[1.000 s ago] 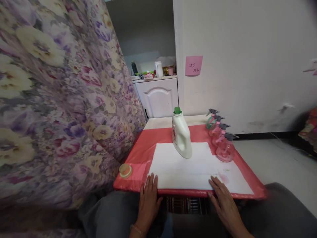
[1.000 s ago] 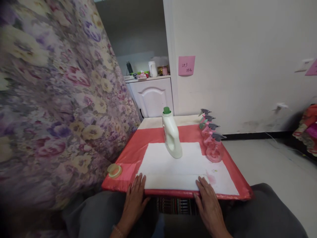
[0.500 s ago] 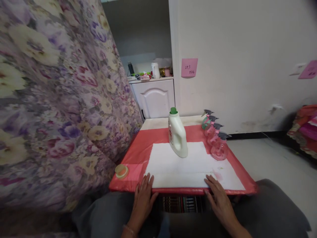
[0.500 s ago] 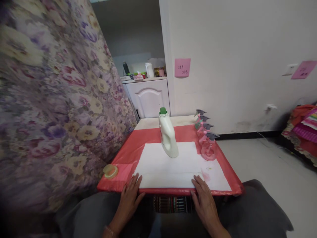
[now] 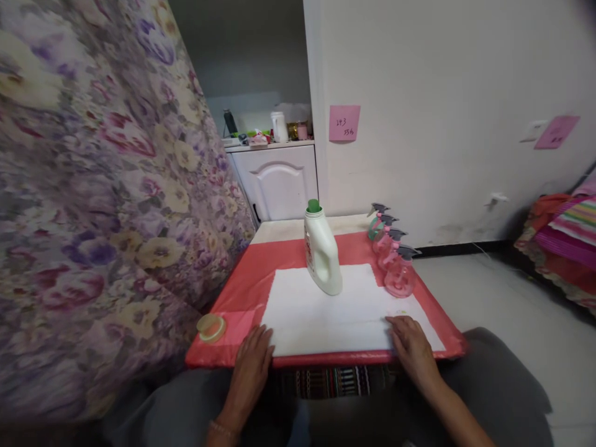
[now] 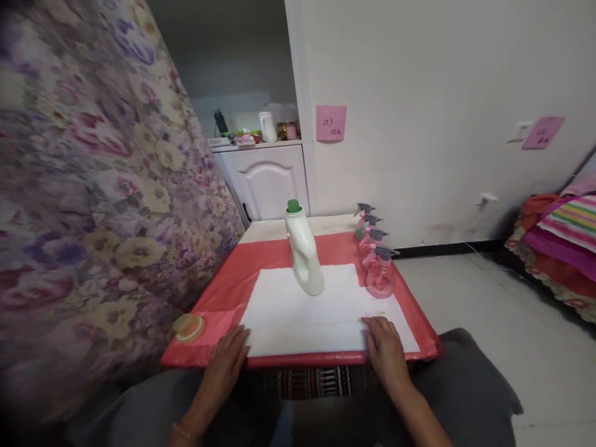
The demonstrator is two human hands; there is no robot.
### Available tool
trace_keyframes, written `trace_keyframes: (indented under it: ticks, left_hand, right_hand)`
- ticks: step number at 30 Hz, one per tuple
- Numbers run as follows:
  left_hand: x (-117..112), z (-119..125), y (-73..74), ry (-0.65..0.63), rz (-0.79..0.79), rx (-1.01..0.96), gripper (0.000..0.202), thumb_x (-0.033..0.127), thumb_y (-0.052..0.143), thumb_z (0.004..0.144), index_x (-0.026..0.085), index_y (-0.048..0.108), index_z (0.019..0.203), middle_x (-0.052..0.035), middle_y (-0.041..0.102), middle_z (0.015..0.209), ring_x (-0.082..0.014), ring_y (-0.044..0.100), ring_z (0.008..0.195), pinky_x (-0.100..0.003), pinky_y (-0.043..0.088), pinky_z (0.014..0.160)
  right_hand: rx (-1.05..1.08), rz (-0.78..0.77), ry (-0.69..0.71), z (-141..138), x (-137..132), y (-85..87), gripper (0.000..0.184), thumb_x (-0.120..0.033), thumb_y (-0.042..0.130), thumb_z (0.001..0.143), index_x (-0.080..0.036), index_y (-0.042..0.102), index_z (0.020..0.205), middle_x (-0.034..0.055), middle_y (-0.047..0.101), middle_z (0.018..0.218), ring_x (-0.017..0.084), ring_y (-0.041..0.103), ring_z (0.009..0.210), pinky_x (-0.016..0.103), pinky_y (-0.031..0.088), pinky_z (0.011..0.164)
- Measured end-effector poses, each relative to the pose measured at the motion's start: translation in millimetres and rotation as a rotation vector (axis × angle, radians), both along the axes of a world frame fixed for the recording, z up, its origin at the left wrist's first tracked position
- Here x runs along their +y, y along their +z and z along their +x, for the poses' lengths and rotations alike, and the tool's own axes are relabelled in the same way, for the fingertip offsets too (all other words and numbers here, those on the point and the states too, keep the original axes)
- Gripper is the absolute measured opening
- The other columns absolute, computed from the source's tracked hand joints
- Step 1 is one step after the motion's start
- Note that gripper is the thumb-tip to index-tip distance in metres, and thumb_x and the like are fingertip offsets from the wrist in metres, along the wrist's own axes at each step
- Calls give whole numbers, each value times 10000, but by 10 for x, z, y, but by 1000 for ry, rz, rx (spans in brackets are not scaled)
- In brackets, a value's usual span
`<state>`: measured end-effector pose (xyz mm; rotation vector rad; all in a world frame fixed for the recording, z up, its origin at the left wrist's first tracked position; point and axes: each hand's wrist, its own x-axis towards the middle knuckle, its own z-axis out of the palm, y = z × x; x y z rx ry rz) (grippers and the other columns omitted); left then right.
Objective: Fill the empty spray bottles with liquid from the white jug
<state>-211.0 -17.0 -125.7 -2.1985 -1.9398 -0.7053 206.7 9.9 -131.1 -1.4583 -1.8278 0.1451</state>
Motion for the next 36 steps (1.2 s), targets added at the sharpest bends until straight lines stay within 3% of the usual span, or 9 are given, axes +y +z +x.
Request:
trace_keyframes:
  ticks: [7, 14, 17, 20, 26, 32, 36]
  left_hand:
    - [133, -121, 94, 14, -71, -60, 350, 304, 395, 930, 184, 652, 1135, -122, 699, 1178, -262, 633, 1112, -441, 489, 1006]
    - [224, -69, 296, 33, -166, -31, 309, 240, 421, 917, 193, 669, 1095, -101, 695, 1065, -248, 624, 989, -392, 500, 899]
    - [248, -30, 351, 63, -204, -13, 290, 202, 436, 902, 187, 678, 1059, -104, 675, 999, -252, 607, 945, -389, 486, 862]
    - [251, 7, 400, 91, -235, -10, 262, 155, 450, 879, 181, 678, 1006, -105, 650, 989, -246, 591, 933, -379, 469, 852]
    - [235, 47, 515, 117, -273, -38, 182, 107, 499, 810, 189, 635, 899, -76, 648, 939, -240, 577, 919, -371, 448, 849]
    - [212, 13, 512, 112, -276, -105, 208, 118, 477, 834, 199, 630, 950, -74, 674, 971, -235, 596, 944, -386, 447, 857]
    - [163, 29, 455, 118, -264, -158, 188, 135, 463, 864, 182, 639, 911, -72, 663, 918, -208, 612, 896, -354, 472, 827]
  right_hand:
    - [-44, -40, 18, 66, 188, -30, 280, -233, 475, 901, -187, 700, 1061, 101, 661, 906, 259, 610, 853, 410, 524, 786]
    - [-47, -64, 22, 61, 208, -67, 205, -226, 493, 893, -174, 685, 941, 103, 646, 874, 262, 593, 841, 413, 508, 790]
    - [-34, -62, 23, 64, 216, -92, 212, -239, 488, 898, -166, 671, 974, 111, 648, 890, 268, 592, 851, 419, 507, 791]
    - [-21, -56, 22, 71, 226, -120, 231, -261, 479, 906, -172, 666, 1010, 108, 649, 883, 272, 596, 843, 428, 508, 787]
    - [24, -45, 45, 83, 211, -126, 173, -270, 477, 910, -208, 637, 890, 87, 653, 863, 258, 614, 842, 408, 518, 786]
    - [72, -51, 47, 78, 162, -115, 187, -291, 456, 922, -207, 623, 928, 88, 666, 893, 258, 627, 856, 422, 528, 800]
    - [59, -49, 74, 91, 172, -203, 222, -324, 469, 914, -201, 651, 944, 96, 680, 891, 276, 633, 864, 449, 521, 823]
